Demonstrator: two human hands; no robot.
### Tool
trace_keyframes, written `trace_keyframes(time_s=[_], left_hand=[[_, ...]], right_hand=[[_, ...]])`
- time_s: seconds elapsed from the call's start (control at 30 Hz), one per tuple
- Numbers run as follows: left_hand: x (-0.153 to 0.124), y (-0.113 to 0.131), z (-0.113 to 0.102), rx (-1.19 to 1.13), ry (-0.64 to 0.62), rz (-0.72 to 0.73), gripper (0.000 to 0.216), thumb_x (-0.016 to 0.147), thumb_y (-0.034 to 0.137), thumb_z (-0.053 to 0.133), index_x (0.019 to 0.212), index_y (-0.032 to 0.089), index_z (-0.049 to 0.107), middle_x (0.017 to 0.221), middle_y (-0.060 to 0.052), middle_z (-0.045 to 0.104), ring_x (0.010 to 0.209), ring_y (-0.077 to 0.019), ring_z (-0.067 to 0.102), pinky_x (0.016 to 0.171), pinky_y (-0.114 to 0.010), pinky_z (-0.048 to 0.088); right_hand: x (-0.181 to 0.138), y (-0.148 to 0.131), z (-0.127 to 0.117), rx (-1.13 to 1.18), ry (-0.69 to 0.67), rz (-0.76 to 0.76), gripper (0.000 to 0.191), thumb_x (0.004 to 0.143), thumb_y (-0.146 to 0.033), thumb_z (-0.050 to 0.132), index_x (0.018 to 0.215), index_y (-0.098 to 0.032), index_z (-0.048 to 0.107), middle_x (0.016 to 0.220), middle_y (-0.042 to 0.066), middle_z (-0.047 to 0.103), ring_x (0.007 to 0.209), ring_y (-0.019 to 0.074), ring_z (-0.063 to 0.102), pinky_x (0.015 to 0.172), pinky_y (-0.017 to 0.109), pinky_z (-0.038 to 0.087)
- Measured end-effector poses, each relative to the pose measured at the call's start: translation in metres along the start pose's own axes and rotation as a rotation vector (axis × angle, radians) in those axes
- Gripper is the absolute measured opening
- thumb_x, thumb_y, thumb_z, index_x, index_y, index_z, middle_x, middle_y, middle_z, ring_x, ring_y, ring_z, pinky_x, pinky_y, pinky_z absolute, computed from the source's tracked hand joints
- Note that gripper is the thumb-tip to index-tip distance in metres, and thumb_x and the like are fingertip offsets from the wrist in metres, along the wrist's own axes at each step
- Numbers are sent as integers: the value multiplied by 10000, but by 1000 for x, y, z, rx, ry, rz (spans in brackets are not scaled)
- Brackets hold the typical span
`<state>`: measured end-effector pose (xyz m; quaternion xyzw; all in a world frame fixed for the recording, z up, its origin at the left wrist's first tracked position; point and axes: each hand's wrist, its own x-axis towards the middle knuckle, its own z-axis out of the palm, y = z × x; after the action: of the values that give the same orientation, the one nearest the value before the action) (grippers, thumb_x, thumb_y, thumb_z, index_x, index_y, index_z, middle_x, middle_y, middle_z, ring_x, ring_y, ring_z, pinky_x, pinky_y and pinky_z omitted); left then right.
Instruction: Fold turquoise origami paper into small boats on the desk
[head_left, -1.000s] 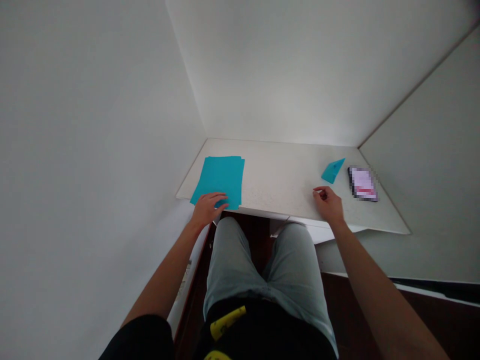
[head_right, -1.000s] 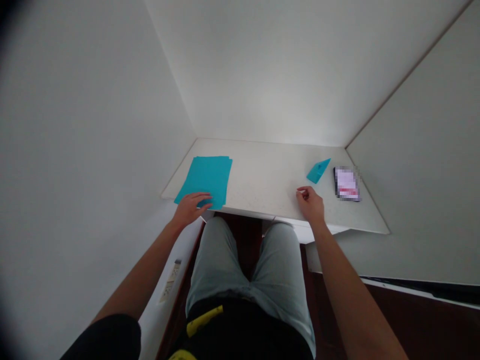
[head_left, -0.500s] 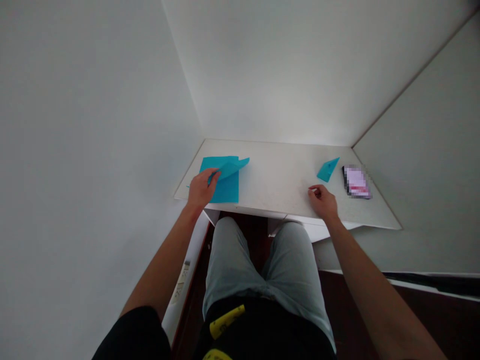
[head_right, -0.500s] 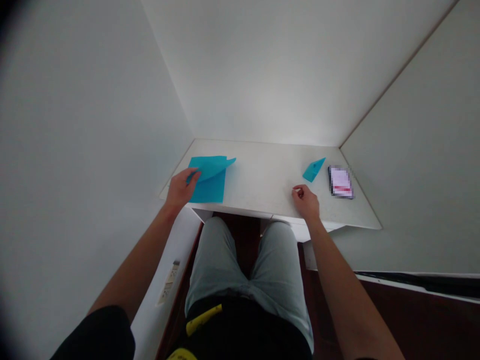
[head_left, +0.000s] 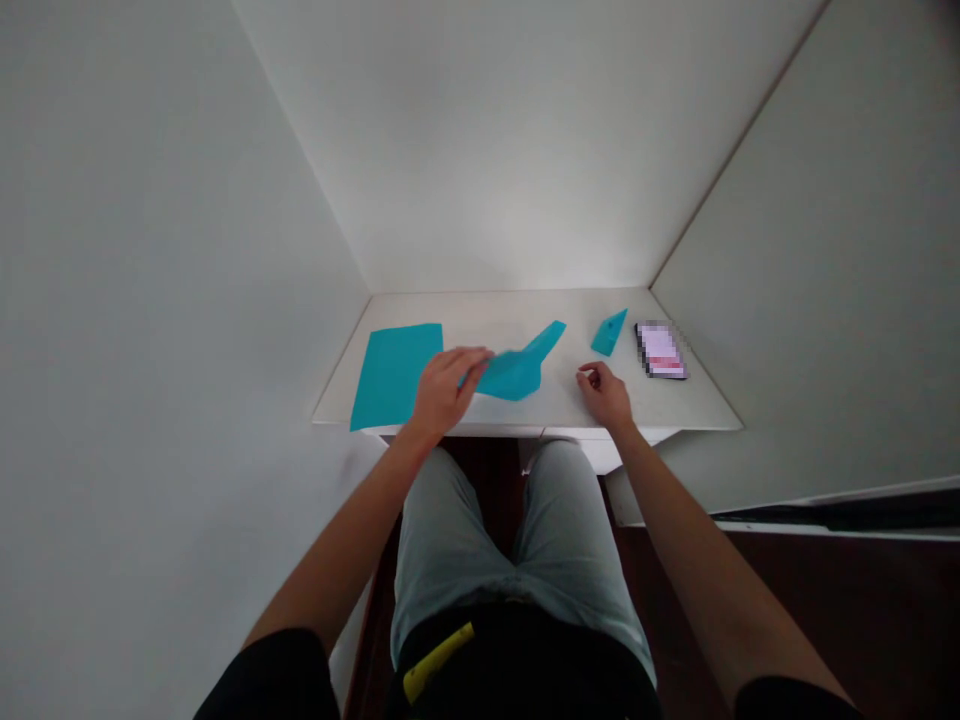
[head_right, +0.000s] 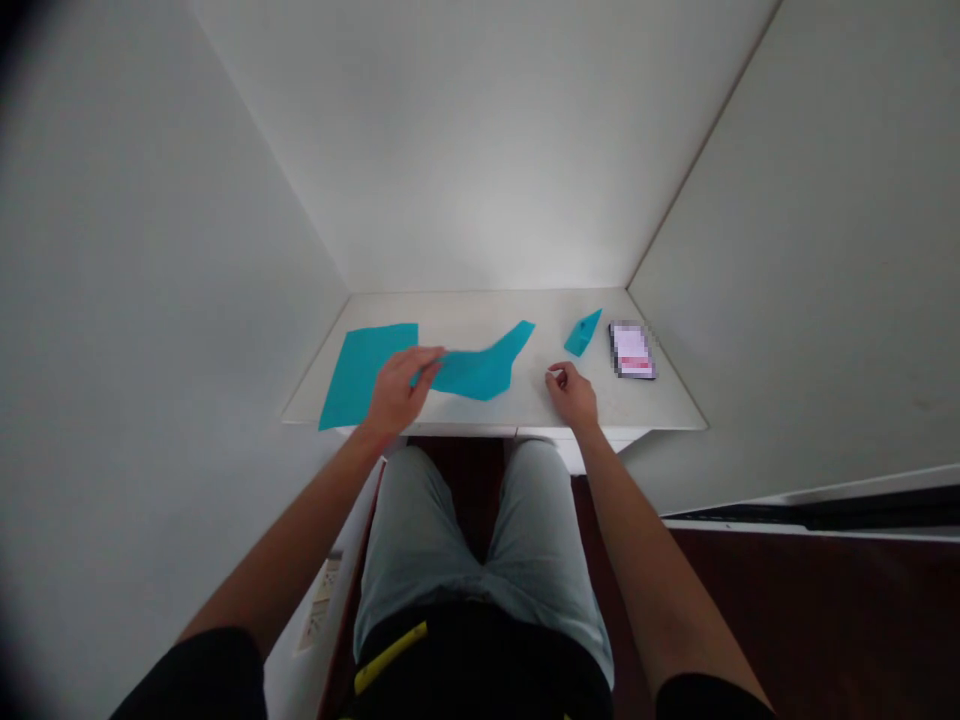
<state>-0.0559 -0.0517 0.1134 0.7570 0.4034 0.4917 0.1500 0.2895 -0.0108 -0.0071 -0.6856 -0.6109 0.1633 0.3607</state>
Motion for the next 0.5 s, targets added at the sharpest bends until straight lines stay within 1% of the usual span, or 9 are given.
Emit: trace_keyframes(time_s=[0.03,0.07,0.17,0.23,0.27,0.33,0.4,0.43,0.5], left_hand=[[-8,5,13,42,-154,79,166,1048,307,651,1125,286,797,1196,-55,796,1207,-266,721,1128,-445,498],[-17,10,26,90,-249,141,192,1062,277,624,1147,304,794,1233,-47,797,1253,-259,713,1155,-462,480],[-39,17,61,267,-433,252,217,1075,224,593,1164,290,779,1294,-42,789,1347,-242,673,1137,-447,489],[-50,18,78,380,-515,268,197,1080,235,596,1173,273,766,1324,-44,780,1362,-240,661,1106,-425,496],[-53,17,85,429,-551,256,185,1083,253,599,1169,266,762,1313,-46,783,1328,-238,679,1078,-412,502],[-58,17,94,509,-620,199,177,1091,290,593,1130,251,761,1225,-51,804,1183,-228,736,1005,-386,511],[-58,19,98,560,-667,132,199,1102,311,573,1091,240,759,1127,-51,813,1046,-215,757,947,-372,506],[-57,21,99,572,-675,108,213,1108,314,559,1085,238,757,1104,-50,812,1021,-212,756,935,-370,501],[-55,27,97,578,-666,79,231,1118,314,535,1101,235,751,1112,-52,809,1036,-214,748,936,-369,492]], right_hand=[[0,0,0,14,0,-6,373,953,-531,562,1141,-238,698,804,51,726,729,240,661,666,331,441],[0,1,0,30,-2,-14,388,963,-522,545,1184,-239,691,815,49,731,738,244,667,676,332,449],[0,4,1,59,-9,-28,432,983,-461,485,1316,-246,657,875,52,755,764,258,688,706,343,477],[0,6,2,56,5,-28,468,986,-430,458,1376,-245,639,894,57,762,781,273,697,723,356,497],[0,7,3,60,12,-31,489,991,-425,450,1408,-241,628,893,59,764,783,278,699,733,363,510],[0,7,4,97,23,-52,538,1005,-417,437,1490,-232,581,915,65,775,771,275,700,756,377,540],[-1,6,4,160,30,-84,589,1014,-391,436,1574,-224,506,1023,80,797,740,253,697,780,389,568],[-1,6,4,189,30,-98,606,1014,-375,437,1599,-223,480,1092,89,799,726,240,696,789,393,579],[-2,6,4,222,12,-121,585,1016,-357,438,1581,-227,515,1182,96,792,722,223,700,813,402,595]])
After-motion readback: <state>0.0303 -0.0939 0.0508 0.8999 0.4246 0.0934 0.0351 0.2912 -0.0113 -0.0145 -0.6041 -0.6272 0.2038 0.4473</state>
